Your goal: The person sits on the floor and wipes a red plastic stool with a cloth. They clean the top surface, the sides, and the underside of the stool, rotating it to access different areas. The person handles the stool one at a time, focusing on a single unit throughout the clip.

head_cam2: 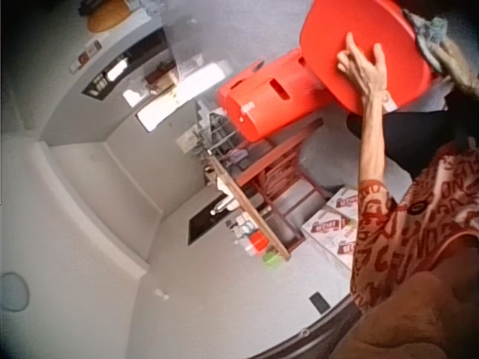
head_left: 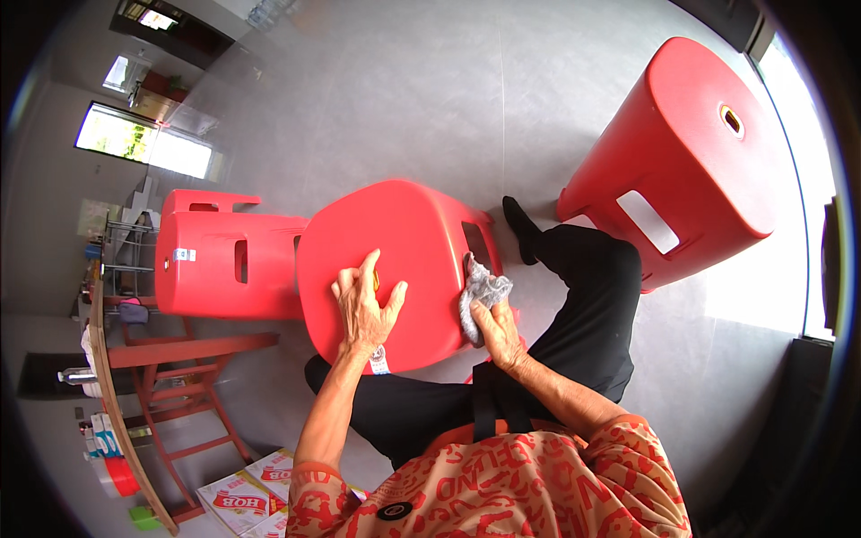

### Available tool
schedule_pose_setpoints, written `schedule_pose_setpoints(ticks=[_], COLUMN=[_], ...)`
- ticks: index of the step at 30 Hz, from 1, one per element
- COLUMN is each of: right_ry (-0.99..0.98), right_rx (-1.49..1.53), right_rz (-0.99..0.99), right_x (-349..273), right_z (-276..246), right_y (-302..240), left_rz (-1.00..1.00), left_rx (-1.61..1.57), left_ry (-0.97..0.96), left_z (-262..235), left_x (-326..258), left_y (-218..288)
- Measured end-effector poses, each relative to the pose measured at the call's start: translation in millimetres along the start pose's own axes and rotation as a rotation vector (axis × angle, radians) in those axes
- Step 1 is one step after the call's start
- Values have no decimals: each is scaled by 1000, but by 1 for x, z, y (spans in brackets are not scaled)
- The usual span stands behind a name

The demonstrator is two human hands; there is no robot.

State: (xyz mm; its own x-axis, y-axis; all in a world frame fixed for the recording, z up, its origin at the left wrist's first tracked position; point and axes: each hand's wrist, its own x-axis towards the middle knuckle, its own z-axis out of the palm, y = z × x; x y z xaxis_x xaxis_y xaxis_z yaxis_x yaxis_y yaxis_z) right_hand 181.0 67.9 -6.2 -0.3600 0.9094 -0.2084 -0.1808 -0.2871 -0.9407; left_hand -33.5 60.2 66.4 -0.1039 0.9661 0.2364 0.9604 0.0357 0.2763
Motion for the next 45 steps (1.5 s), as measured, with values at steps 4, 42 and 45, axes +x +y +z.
schedule_pose_setpoints(ticks=[4, 42, 45], right_ry=[49, -279, -248], right_rx=[-338, -490, -270], right_rz=[-351, -613, -107], right_x=[20, 154, 181], right_z=[8, 5, 9], right_y=[-12, -60, -56], left_rz=[-2, -37, -49], left_rx=[-41, -46, -62], left_ry=[-7, -56, -59], left_z=[1, -8, -8], left_x=[-8, 0, -2], left_y=[-3, 2, 2])
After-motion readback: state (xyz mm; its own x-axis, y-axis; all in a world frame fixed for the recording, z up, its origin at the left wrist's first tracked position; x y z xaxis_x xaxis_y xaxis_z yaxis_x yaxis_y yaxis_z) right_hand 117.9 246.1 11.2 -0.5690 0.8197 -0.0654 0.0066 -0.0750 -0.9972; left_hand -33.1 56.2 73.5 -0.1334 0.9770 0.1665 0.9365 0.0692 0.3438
